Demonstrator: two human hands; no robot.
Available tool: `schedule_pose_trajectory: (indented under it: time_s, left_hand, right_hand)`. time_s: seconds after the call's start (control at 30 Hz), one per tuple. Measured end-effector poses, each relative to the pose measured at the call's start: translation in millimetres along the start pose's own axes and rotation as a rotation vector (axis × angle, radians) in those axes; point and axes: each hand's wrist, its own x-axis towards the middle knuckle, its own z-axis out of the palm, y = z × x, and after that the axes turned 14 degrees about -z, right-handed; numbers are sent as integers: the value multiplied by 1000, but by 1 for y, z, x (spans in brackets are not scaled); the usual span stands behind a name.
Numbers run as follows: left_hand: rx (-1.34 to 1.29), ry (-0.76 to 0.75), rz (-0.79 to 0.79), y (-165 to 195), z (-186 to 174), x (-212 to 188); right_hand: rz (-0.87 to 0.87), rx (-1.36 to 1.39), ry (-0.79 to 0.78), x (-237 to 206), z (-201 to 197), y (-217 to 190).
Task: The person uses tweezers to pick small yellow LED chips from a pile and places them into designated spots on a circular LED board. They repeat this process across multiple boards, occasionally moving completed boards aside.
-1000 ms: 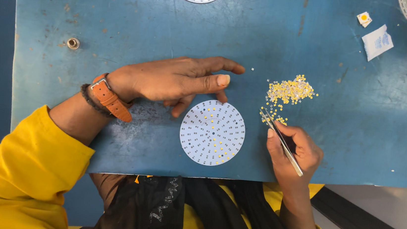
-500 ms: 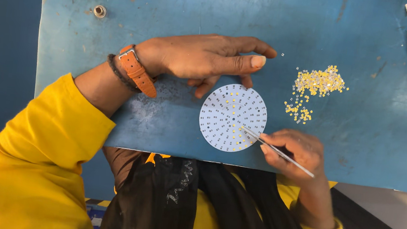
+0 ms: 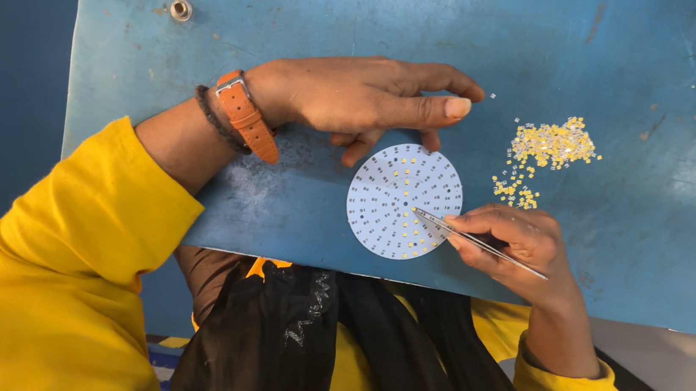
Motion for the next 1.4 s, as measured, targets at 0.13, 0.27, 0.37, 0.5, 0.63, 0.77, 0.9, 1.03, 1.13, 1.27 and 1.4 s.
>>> schedule_pose_trajectory:
  time_s: [0.13,0.27,0.37,0.5,0.63,0.77,0.9,1.03,1.13,1.27,1.4]
  left_hand:
    - [-15,-24,-10,3,-2,-2]
    - [31,-14,-52,7,-2,-2]
    - [37,-17,-49,7,-1,-2]
    - [41,-10,-90,7,-1,-1]
    - [30,-14,-101,6,0,-1]
    - [31,-8,-106,6,1,0]
    - [28,-8,-105,5,1,1]
    - [36,-5,-112,5,1,1]
    - [39,-2,-109,6,1,1]
    - [7,-18,-87,5,-1,-1]
    - [-27,-35,-50,3,-3,-2]
  right_hand:
    - [8,-1,169,-15,-3,2]
    - [219,-166,466,-37,-9,-2]
    - [255,-277,564,-42,-5,0]
    - [192,-389,525,-35,0,0]
    - [211,-360,514,-26,0,-3]
    - [210,-376,498,-21,-1,-5]
    - [176,-358,449,-21,-2,-5]
    - [167,-332,482,-23,-2,-4]
    - [168,-343,460,-23,-3,-2]
    - [155,-378,432,-21,-3,-7]
    - [154,-299,408,-9,13,-26]
